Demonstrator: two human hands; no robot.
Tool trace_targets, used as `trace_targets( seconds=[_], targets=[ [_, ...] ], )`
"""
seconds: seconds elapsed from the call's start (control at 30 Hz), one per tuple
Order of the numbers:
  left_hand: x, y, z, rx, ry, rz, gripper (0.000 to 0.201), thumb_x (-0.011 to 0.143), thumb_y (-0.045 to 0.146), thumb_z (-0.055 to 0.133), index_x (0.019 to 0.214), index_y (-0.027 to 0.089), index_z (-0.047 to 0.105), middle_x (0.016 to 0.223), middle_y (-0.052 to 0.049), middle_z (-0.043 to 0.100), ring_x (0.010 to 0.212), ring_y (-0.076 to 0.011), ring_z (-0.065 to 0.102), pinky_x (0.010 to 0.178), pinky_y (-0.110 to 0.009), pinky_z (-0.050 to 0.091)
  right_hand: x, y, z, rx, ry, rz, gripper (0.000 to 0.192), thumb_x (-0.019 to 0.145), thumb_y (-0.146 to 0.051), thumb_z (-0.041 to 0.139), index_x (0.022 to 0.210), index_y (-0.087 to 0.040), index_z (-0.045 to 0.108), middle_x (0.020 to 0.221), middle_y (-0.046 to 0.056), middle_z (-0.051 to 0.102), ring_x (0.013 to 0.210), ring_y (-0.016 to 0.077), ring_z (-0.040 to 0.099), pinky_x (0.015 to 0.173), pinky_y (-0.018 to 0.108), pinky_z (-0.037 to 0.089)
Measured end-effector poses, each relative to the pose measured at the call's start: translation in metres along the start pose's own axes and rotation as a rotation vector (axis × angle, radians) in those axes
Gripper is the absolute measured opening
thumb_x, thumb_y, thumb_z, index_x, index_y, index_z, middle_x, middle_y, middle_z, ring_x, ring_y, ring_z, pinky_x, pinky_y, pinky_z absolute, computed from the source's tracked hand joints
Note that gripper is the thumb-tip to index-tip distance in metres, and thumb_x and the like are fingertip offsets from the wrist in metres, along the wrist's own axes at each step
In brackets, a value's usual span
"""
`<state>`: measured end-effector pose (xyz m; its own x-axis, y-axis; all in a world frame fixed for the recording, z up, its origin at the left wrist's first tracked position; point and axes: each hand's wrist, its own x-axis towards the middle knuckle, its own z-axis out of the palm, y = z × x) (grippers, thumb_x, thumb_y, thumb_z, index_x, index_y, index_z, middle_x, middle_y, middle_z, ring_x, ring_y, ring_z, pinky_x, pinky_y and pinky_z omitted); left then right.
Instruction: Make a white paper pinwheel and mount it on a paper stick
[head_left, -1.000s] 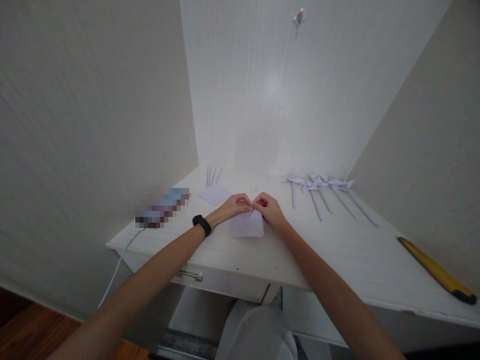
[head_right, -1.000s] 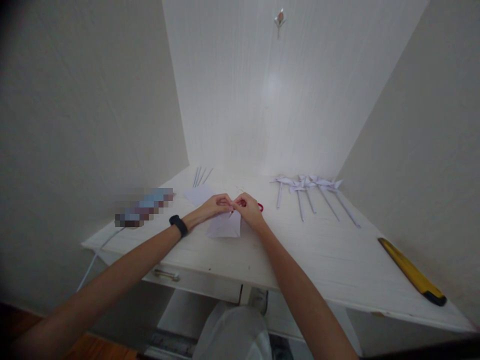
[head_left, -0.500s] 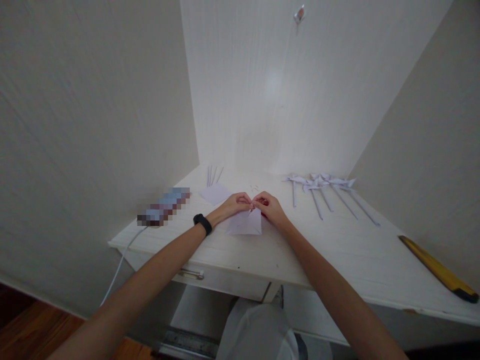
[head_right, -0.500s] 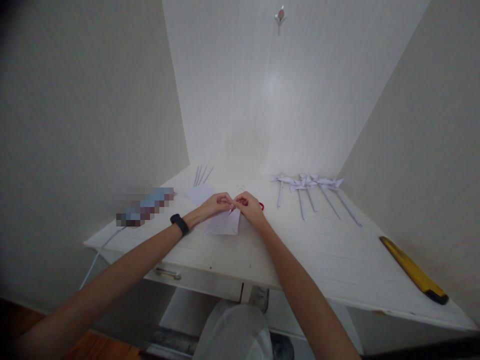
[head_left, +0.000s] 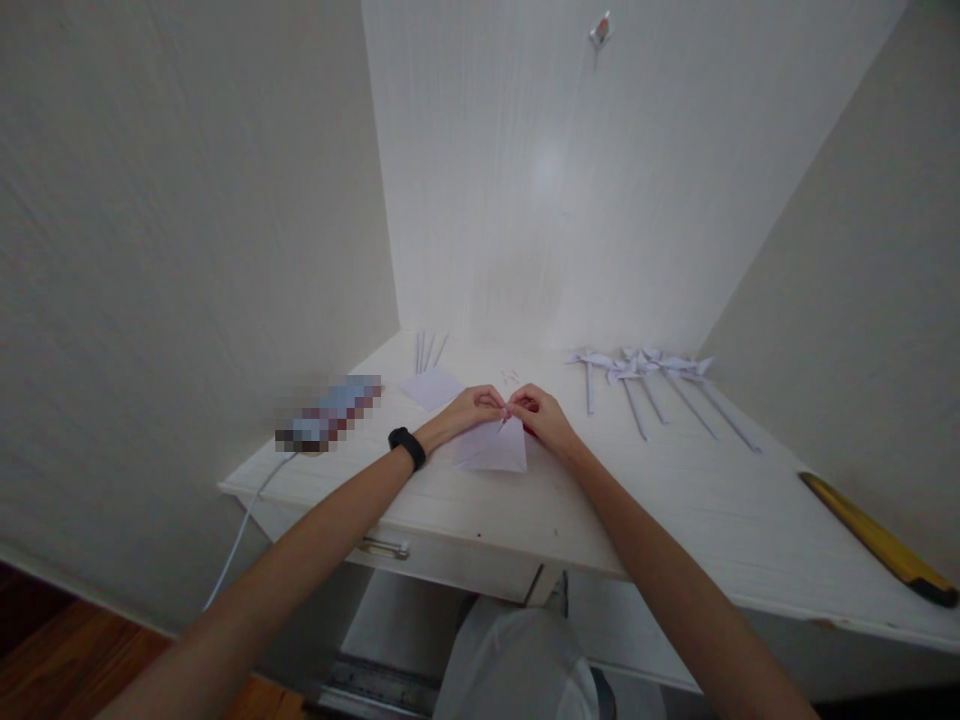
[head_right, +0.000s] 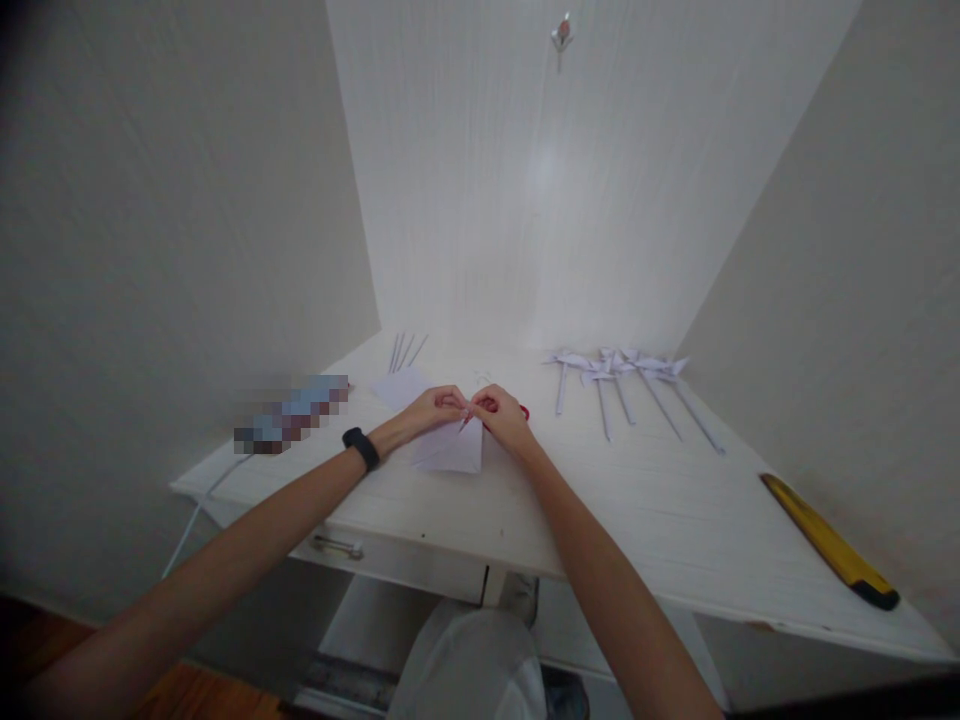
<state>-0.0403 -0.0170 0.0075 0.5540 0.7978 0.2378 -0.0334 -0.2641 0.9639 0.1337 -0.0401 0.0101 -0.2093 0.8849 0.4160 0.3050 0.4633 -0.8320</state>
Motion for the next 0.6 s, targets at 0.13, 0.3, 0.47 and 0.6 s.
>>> trace_targets(
  seconds=[0.13, 0.3, 0.47, 0.6],
  targets=[
    [0.0, -0.0002, -0.0005, 0.006, 0.012, 0.018, 0.023, 0.067, 0.029, 0.07, 0.077, 0.012, 0.058, 0.078, -0.004, 0.064, 0.072, -0.0119, 0.058, 0.07, -0.025, 0.04, -0.0017, -0.0032, -0.0007, -0.023, 0.017, -0.014, 0.015, 0.071, -0.033, 0.06, 0.072, -0.018, 0.057, 0.068, 0.0, 0.058, 0.064, 0.0128, 0.053, 0.061, 0.026, 0.042],
    [0.0015, 0.0008, -0.0021, 0.086, 0.049, 0.046, 0.021, 0.065, 0.029, 0.069, 0.075, 0.013, 0.061, 0.074, -0.002, 0.062, 0.069, -0.0115, 0.056, 0.068, -0.024, 0.04, -0.0019, -0.0022, -0.0011, -0.015, 0.015, -0.005, 0.016, 0.071, -0.034, 0.06, 0.072, -0.018, 0.057, 0.067, 0.0, 0.057, 0.064, 0.013, 0.052, 0.06, 0.026, 0.042],
    [0.0019, 0.0021, -0.0021, 0.101, 0.061, 0.051, 0.019, 0.066, 0.028, 0.068, 0.073, 0.013, 0.06, 0.071, -0.001, 0.06, 0.067, -0.011, 0.054, 0.065, -0.024, 0.039, -0.001, -0.0003, -0.0005, -0.009, 0.018, 0.012, 0.017, 0.071, -0.035, 0.06, 0.073, -0.018, 0.057, 0.068, 0.0, 0.058, 0.064, 0.013, 0.052, 0.06, 0.026, 0.042],
    [0.0007, 0.004, -0.0005, 0.084, 0.063, 0.043, 0.019, 0.066, 0.028, 0.067, 0.072, 0.013, 0.059, 0.069, 0.0, 0.059, 0.065, -0.0101, 0.053, 0.064, -0.023, 0.039, -0.0011, -0.0017, -0.0006, -0.011, 0.007, -0.01, 0.016, 0.071, -0.034, 0.06, 0.074, -0.018, 0.058, 0.07, 0.0, 0.059, 0.065, 0.0129, 0.053, 0.061, 0.026, 0.043]
  ],
)
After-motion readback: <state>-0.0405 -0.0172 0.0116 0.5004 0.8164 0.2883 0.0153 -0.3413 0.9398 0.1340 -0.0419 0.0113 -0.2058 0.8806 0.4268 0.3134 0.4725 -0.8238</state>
